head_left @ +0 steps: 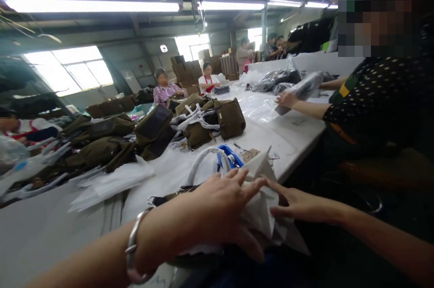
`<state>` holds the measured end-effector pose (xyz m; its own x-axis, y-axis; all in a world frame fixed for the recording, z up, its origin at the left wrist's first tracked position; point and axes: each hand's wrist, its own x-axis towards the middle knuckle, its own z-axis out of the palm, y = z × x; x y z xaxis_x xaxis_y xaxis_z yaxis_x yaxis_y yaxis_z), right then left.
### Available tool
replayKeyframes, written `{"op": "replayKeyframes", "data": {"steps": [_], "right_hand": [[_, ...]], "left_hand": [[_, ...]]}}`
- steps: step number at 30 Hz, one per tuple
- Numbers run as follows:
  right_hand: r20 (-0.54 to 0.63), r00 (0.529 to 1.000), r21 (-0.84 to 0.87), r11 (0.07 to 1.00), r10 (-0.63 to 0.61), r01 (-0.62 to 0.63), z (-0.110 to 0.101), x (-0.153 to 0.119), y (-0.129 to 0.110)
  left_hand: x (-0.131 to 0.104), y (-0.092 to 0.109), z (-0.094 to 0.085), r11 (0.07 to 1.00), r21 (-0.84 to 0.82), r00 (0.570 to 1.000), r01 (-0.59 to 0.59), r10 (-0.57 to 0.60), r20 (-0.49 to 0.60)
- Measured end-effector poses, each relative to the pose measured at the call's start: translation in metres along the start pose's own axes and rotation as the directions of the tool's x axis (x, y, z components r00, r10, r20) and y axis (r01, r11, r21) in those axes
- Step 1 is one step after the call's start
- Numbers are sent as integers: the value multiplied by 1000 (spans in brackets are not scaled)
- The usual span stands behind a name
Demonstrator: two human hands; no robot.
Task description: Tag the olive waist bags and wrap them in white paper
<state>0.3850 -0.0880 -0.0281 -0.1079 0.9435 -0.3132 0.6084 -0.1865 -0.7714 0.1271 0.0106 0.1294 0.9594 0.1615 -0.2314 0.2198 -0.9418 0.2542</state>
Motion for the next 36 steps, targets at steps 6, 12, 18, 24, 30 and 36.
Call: {"op": "replayKeyframes", "data": {"steps": [6, 12, 18, 24, 30, 36], "right_hand": [[33, 975, 345, 918, -218, 193, 18, -2, -24], [-436, 843, 114, 910, -315, 399, 12, -11, -51], [-880, 456, 29, 942, -135, 334, 1, 9, -14], [-362, 932, 919, 163, -8, 359, 27, 39, -39], [-255, 914, 967, -60, -315, 249, 40, 40, -127], [-266, 808, 930, 82, -525, 360, 40, 48, -148]], "left_hand": [[35, -8, 65, 993, 93, 988, -79, 66, 142], [29, -14, 62, 998, -57, 989, 40, -48, -140], [-8, -36, 36, 956, -196, 910, 219, -272, -313], [-32, -48, 38, 957, -121, 836, 265, -290, -465], [-10, -47, 61, 957, 67, 819, 281, -203, -536], [-20, -47, 48, 966, -58, 752, 252, -233, -617]]}}
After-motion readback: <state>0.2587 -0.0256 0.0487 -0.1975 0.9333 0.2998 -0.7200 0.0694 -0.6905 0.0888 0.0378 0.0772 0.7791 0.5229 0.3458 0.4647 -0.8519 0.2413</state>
